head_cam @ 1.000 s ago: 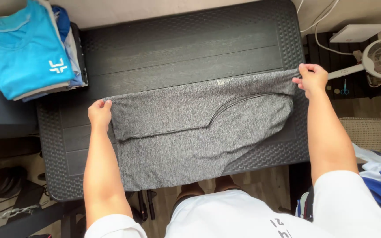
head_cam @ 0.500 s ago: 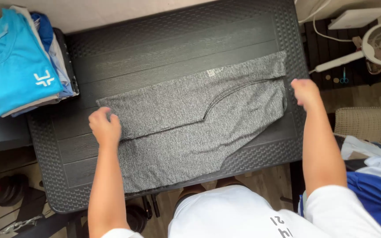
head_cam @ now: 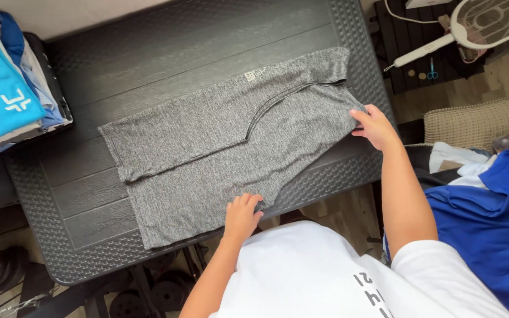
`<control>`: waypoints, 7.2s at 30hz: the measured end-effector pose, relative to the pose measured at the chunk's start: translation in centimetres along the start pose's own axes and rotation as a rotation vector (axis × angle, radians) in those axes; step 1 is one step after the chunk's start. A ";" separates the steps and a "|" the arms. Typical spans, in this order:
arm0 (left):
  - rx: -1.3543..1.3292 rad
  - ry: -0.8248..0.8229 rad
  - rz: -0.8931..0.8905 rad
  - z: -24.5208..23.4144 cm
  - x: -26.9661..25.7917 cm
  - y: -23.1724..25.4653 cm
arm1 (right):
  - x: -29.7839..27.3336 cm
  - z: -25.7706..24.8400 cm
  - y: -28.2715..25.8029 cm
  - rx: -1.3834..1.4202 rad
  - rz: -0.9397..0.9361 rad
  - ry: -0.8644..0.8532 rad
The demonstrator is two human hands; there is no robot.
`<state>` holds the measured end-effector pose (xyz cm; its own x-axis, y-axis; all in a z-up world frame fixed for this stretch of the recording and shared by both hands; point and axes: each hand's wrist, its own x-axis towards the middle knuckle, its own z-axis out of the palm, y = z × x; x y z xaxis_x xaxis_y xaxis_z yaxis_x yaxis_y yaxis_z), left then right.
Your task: The person folds a blue t-shirt, a gray t-shirt, and a blue long-sleeve shirt on a dark textured table. Each garment is smoothed, folded in half, then folded again into a compact rectangle and stacked on the table.
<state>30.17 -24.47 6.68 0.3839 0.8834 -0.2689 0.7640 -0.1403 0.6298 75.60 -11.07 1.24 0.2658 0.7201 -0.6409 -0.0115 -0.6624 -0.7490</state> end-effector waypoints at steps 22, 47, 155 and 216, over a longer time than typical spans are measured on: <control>-0.504 0.126 -0.557 3.3 1.6 -5.5 | 4.1 -1.1 1.2 0.190 -0.093 -0.007; -0.006 0.348 0.171 3.7 8.8 7.7 | -6.1 5.8 5.2 -0.530 -0.773 0.323; -0.261 0.171 -0.750 -12.2 -21.1 -18.8 | -10.3 -8.7 5.5 -0.786 -0.430 -0.009; -0.726 0.441 -0.947 -15.4 -7.6 -19.6 | -2.3 -6.2 6.4 -0.258 0.065 0.289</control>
<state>4.28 -21.55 7.61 -0.4655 0.5963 -0.6540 0.1314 0.7773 0.6152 80.93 -18.20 -1.02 0.5335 0.6118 -0.5841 0.1958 -0.7611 -0.6183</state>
